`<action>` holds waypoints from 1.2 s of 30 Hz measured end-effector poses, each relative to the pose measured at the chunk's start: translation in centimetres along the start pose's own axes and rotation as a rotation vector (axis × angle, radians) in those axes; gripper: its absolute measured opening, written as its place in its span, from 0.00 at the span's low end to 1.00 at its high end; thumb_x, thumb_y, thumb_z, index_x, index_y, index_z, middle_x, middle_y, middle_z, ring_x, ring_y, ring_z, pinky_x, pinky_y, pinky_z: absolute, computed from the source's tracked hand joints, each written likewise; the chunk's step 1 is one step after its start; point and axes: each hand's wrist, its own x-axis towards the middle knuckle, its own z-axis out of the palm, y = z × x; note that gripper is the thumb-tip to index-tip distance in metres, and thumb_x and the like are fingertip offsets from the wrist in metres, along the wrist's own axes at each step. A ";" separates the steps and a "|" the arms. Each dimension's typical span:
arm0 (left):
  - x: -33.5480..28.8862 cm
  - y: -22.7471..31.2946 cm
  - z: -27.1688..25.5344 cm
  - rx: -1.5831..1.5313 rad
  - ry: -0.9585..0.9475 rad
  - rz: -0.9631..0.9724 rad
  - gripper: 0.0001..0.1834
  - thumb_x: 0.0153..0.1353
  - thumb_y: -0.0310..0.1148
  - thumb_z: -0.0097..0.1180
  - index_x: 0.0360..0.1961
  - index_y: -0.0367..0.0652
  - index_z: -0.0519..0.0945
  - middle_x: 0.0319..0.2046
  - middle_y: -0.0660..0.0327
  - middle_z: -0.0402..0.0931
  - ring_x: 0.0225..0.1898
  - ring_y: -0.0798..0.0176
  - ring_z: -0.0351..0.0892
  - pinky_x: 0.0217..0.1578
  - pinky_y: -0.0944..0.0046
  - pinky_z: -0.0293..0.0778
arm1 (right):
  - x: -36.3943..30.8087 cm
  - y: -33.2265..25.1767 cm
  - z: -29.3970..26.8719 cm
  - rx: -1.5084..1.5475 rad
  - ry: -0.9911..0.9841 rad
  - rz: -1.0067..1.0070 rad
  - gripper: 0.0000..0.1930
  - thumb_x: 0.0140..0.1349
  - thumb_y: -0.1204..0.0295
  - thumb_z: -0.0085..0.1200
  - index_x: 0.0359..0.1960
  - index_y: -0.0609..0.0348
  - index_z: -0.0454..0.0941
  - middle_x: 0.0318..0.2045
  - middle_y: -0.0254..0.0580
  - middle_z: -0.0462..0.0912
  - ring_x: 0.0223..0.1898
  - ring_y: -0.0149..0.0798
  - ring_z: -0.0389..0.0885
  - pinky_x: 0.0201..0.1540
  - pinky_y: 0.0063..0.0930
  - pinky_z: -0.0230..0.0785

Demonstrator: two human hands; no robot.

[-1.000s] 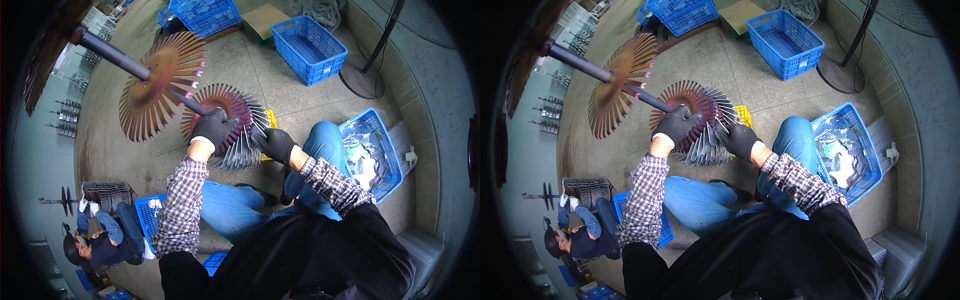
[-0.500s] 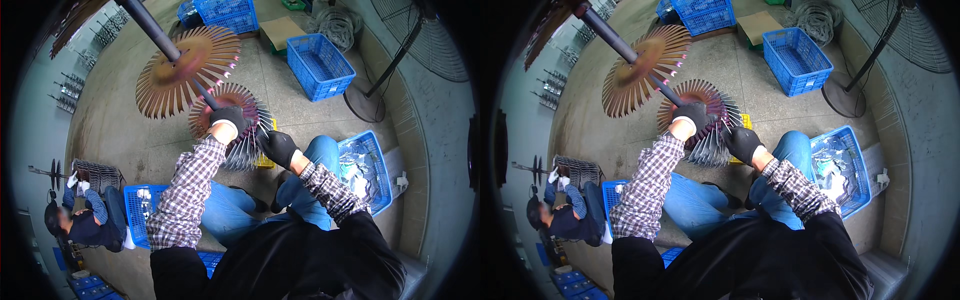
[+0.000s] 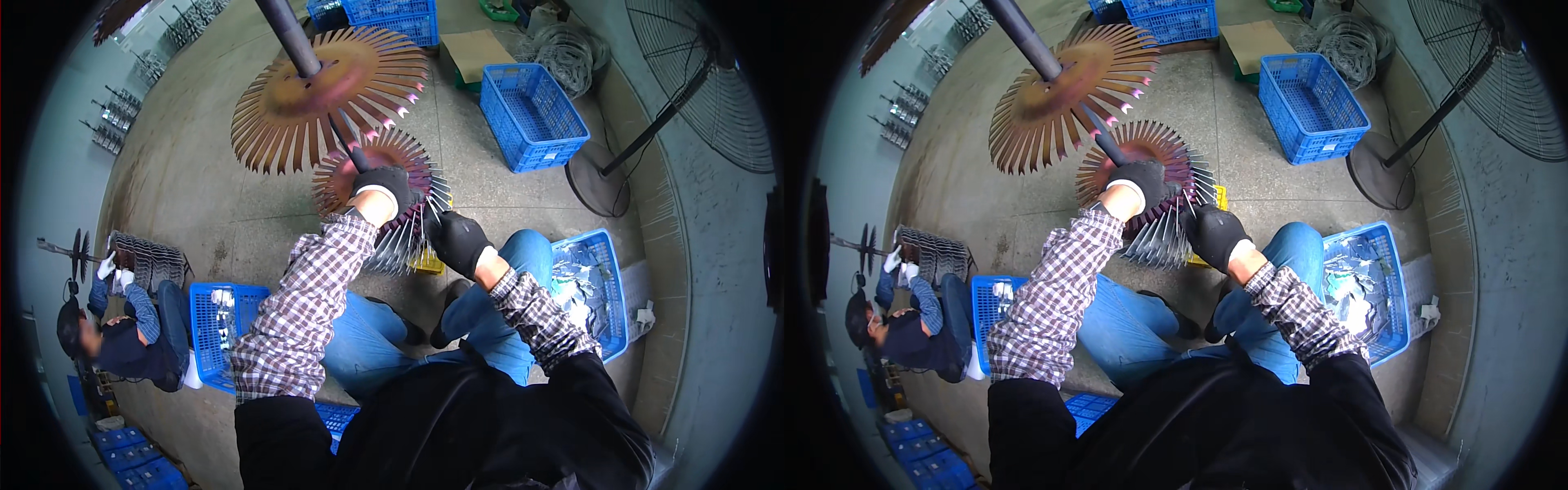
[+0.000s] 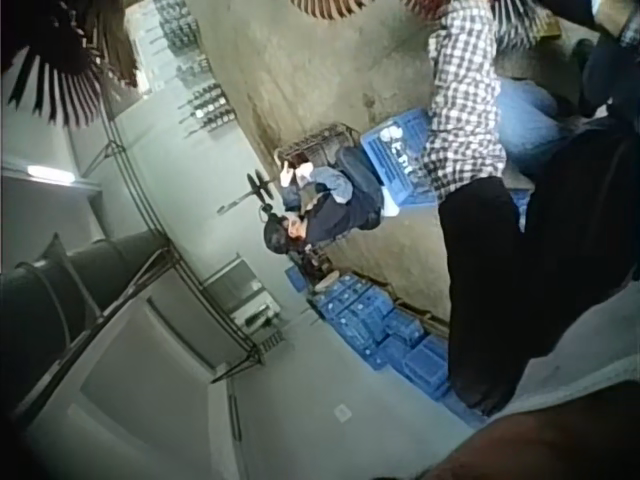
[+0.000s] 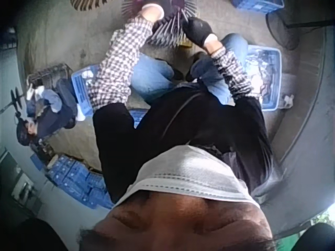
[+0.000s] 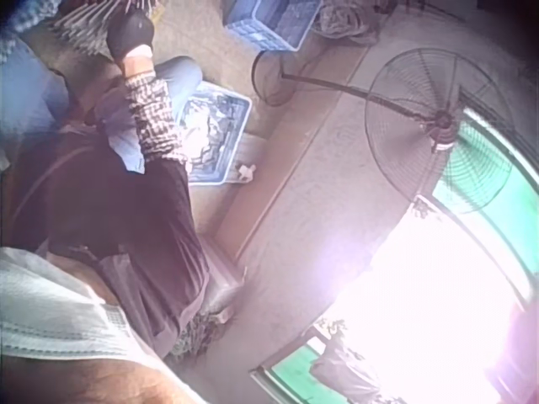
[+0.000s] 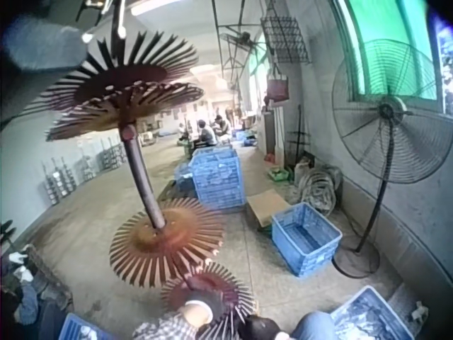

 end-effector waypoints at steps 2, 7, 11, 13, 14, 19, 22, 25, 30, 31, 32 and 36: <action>0.2 -0.7 0.6 -0.022 0.019 0.032 0.30 0.67 0.59 0.53 0.43 0.38 0.85 0.41 0.48 0.86 0.42 0.42 0.85 0.48 0.47 0.78 | 0.2 0.0 -0.1 -0.013 -0.023 -0.019 0.12 0.69 0.65 0.51 0.40 0.63 0.78 0.29 0.55 0.81 0.27 0.58 0.78 0.32 0.45 0.71; 0.4 -1.4 1.2 -0.079 0.071 0.129 0.30 0.66 0.57 0.55 0.43 0.37 0.86 0.41 0.48 0.87 0.40 0.42 0.86 0.46 0.44 0.79 | 0.5 -0.3 -1.0 -0.039 -0.050 -0.058 0.11 0.68 0.66 0.52 0.43 0.62 0.77 0.31 0.55 0.81 0.29 0.57 0.78 0.33 0.45 0.72; 0.3 -1.2 1.1 -0.089 0.055 0.099 0.30 0.65 0.57 0.55 0.41 0.36 0.87 0.40 0.47 0.87 0.40 0.40 0.86 0.48 0.44 0.79 | 0.2 -1.3 -1.7 -0.001 0.035 -0.038 0.10 0.68 0.68 0.52 0.44 0.61 0.77 0.32 0.55 0.81 0.30 0.56 0.78 0.34 0.44 0.72; 0.6 -1.5 1.1 -0.091 0.040 0.118 0.29 0.66 0.57 0.54 0.40 0.36 0.85 0.40 0.47 0.86 0.40 0.40 0.85 0.48 0.46 0.78 | 0.1 -1.5 -2.0 0.036 0.044 -0.059 0.10 0.67 0.69 0.52 0.44 0.61 0.77 0.32 0.55 0.80 0.31 0.56 0.78 0.34 0.43 0.72; 0.7 -1.6 1.2 -0.093 0.032 0.126 0.29 0.66 0.57 0.54 0.40 0.36 0.84 0.39 0.47 0.86 0.41 0.39 0.84 0.48 0.46 0.77 | 0.1 -1.6 -2.0 0.055 0.047 -0.070 0.10 0.67 0.69 0.52 0.45 0.61 0.77 0.33 0.55 0.80 0.31 0.55 0.78 0.34 0.43 0.72; 0.7 -2.0 2.0 -0.133 0.088 0.176 0.29 0.65 0.57 0.55 0.39 0.36 0.83 0.39 0.47 0.86 0.41 0.39 0.84 0.48 0.47 0.76 | 0.5 -1.7 -1.7 0.032 0.051 -0.127 0.10 0.67 0.69 0.53 0.45 0.61 0.77 0.33 0.55 0.79 0.32 0.54 0.77 0.35 0.42 0.72; 0.7 -2.1 2.5 -0.153 0.130 0.198 0.28 0.65 0.56 0.55 0.38 0.37 0.84 0.38 0.47 0.85 0.40 0.40 0.84 0.47 0.47 0.76 | 0.7 -1.4 -1.0 0.007 0.052 -0.147 0.10 0.67 0.69 0.54 0.46 0.61 0.77 0.33 0.55 0.79 0.32 0.53 0.77 0.35 0.41 0.72; 1.2 -1.9 2.6 -0.173 0.202 0.232 0.26 0.67 0.54 0.54 0.38 0.38 0.84 0.38 0.48 0.85 0.39 0.41 0.83 0.45 0.47 0.76 | 1.0 -0.5 -0.6 -0.039 0.063 -0.162 0.12 0.66 0.69 0.55 0.47 0.62 0.77 0.33 0.55 0.79 0.31 0.53 0.77 0.35 0.40 0.72; 1.9 -5.0 3.5 0.023 0.162 0.547 0.22 0.70 0.50 0.52 0.39 0.40 0.83 0.38 0.50 0.83 0.36 0.44 0.82 0.42 0.48 0.75 | 1.0 -1.6 -3.1 0.083 -0.116 -0.106 0.16 0.66 0.70 0.56 0.52 0.64 0.77 0.34 0.55 0.80 0.31 0.52 0.78 0.36 0.40 0.72; 2.2 -4.7 3.5 0.029 0.162 0.556 0.22 0.70 0.50 0.52 0.39 0.40 0.83 0.38 0.50 0.83 0.36 0.44 0.82 0.42 0.48 0.75 | 0.9 -1.8 -3.7 0.082 -0.107 -0.099 0.16 0.66 0.70 0.56 0.52 0.64 0.77 0.34 0.55 0.80 0.31 0.52 0.78 0.36 0.40 0.72; 2.3 -4.5 3.6 0.000 0.170 0.541 0.21 0.71 0.49 0.51 0.39 0.40 0.83 0.38 0.51 0.83 0.36 0.44 0.81 0.41 0.48 0.75 | 0.7 -2.0 -4.2 0.128 -0.100 -0.073 0.17 0.66 0.69 0.56 0.53 0.64 0.76 0.33 0.55 0.81 0.31 0.52 0.79 0.35 0.40 0.73; 2.5 -4.5 4.2 -0.095 0.186 0.478 0.20 0.73 0.48 0.50 0.39 0.42 0.83 0.37 0.52 0.82 0.34 0.45 0.80 0.39 0.49 0.74 | 0.4 -2.2 -4.5 0.275 -0.092 0.001 0.20 0.66 0.67 0.56 0.55 0.65 0.75 0.32 0.55 0.83 0.31 0.53 0.81 0.35 0.41 0.74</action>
